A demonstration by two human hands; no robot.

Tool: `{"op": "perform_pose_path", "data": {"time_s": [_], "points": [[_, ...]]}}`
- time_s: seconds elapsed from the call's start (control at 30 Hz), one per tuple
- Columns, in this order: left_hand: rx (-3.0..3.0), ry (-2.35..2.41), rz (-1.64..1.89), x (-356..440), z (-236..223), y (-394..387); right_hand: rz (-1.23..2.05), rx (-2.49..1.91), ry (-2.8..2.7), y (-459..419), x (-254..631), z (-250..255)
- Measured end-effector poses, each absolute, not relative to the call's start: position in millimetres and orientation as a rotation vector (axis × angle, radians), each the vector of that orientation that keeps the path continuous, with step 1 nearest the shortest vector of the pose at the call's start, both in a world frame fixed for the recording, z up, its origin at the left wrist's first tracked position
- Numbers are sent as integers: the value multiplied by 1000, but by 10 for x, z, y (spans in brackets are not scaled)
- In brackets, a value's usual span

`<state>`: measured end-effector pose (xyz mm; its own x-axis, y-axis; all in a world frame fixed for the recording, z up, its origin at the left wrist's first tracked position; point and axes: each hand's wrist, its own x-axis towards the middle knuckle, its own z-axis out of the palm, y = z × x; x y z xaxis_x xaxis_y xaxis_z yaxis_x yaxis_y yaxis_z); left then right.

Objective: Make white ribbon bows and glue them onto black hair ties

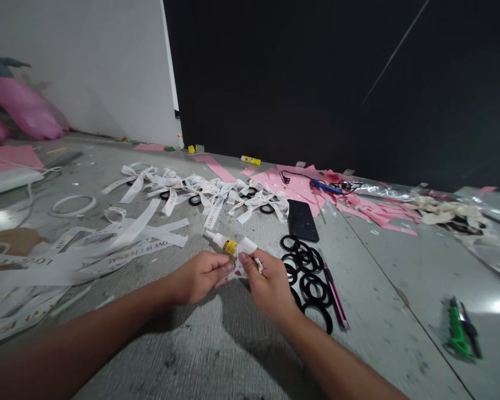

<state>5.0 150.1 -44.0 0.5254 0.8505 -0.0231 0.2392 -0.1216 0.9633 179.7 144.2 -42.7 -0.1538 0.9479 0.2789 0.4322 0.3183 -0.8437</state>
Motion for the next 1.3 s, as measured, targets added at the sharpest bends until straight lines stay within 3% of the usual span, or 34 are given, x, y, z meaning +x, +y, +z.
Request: {"op": "perform_pose_path", "data": {"time_s": [0.13, 0.27, 0.43, 0.7, 1.3], "points": [[1713, 903, 702, 28, -410, 1498, 952, -1238, -1725, 1461, 1824, -413], [1710, 940, 752, 38, -392, 1464, 924, -1231, -1673, 1476, 1826, -406], [1577, 977, 982, 92, -431, 1480, 1110, -1164, -1523, 1439, 1782, -449], [1324, 1065, 1169, 121, -473, 1552, 752, -1143, -1770, 1459, 1788, -456], [1110, 991, 1172, 99, -514, 1581, 726, -1121, -1850, 1403, 1813, -375]]}}
